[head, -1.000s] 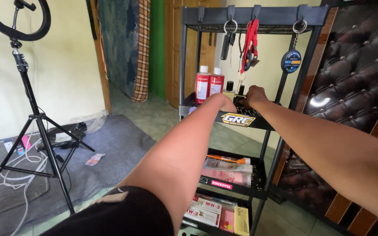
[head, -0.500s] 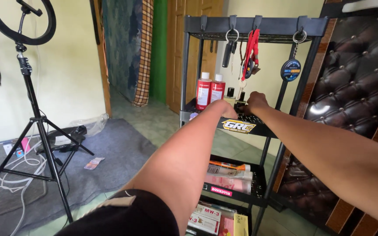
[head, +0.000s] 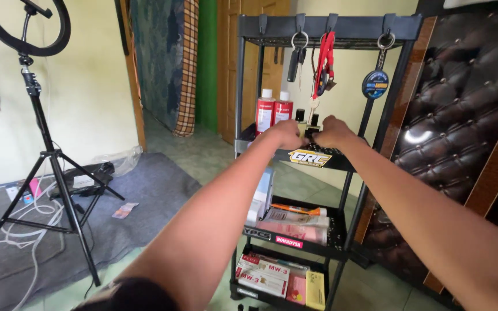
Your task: Organizing and cleaning various cosmetic or cleaning bottles and placing them on a black tiered rolling shelf.
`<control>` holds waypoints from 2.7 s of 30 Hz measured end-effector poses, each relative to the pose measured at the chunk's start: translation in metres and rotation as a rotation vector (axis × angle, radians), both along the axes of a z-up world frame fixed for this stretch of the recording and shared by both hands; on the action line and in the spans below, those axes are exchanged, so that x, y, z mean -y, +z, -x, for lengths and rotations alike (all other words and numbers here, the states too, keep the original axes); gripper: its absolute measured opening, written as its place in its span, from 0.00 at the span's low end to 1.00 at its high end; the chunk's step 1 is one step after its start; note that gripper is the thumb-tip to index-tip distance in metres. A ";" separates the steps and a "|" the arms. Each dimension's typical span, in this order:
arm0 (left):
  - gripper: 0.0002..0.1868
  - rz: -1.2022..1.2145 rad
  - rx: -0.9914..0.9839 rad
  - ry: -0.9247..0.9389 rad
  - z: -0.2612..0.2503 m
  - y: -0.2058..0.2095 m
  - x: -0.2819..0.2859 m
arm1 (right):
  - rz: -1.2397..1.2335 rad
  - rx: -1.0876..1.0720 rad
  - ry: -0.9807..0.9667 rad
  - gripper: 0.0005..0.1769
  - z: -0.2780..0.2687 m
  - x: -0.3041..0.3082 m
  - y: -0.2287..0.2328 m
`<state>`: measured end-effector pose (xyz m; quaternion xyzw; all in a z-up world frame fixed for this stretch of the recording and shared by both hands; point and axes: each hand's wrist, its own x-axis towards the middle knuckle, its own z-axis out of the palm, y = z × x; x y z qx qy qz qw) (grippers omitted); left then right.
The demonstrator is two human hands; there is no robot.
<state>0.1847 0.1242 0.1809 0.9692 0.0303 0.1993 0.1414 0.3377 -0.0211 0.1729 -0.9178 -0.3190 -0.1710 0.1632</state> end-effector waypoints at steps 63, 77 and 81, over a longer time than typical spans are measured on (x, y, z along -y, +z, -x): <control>0.27 0.752 0.085 0.471 0.210 -0.554 -0.016 | -0.186 -0.530 0.459 0.22 0.272 -0.057 -0.504; 0.25 0.584 -0.018 0.336 0.208 -0.571 0.001 | -0.436 -0.224 0.327 0.14 0.298 0.030 -0.499; 0.21 0.573 0.037 0.273 0.184 -0.574 -0.019 | -0.034 -0.236 -0.012 0.15 0.265 0.064 -0.497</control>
